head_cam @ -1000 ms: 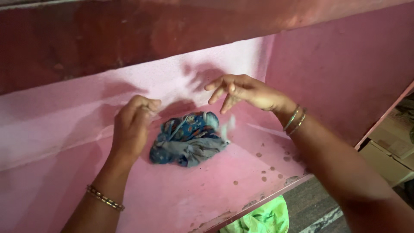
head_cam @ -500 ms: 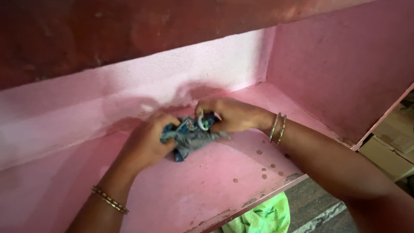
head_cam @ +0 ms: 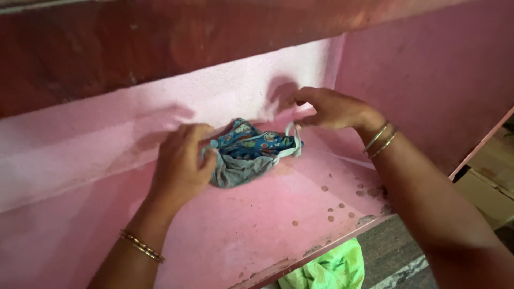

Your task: The person wipes the surfaces of a pink shelf unit using a cloth, moving it across the horizontal and vertical panels, and kemudian folds the cloth on the shelf.

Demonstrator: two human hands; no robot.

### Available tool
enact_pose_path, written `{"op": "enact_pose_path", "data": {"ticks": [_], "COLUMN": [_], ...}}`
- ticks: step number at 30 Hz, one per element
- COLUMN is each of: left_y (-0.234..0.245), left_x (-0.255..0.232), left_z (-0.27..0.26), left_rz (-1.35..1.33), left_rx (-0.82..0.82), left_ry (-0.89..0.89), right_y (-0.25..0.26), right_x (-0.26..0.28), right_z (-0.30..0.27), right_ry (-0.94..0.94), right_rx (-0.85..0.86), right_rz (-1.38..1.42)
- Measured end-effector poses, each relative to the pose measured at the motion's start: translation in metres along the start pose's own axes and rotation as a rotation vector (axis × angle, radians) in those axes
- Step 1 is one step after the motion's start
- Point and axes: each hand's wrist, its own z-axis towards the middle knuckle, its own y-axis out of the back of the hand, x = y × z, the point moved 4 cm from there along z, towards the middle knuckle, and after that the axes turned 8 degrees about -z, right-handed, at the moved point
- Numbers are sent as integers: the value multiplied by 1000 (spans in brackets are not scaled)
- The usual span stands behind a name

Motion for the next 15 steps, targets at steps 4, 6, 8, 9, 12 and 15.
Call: {"op": "enact_pose_path", "data": {"ticks": [4,6,8,9,12,15], "left_y": [-19,-23,-26,-28,-26,-24], "left_x": [7,6,7,7,4,10], "left_z": [-4,-6,-9,-10,-8,-8], "left_rz": [102,95,49,25,-41,-2], "left_rx": [272,308,362,389,297,361], "left_ry": [237,269,309,328,230,342], "right_y": [-16,-30,-36,-38,-45,-44], "right_x": [11,22,33,37,37,41], "right_z": [7,10,10,10,11,15], "right_ry": [95,52,60,63,-35,167], "right_rx": [8,105,167,197,283,115], "right_rz": [94,121,121,120,-37,-62]}}
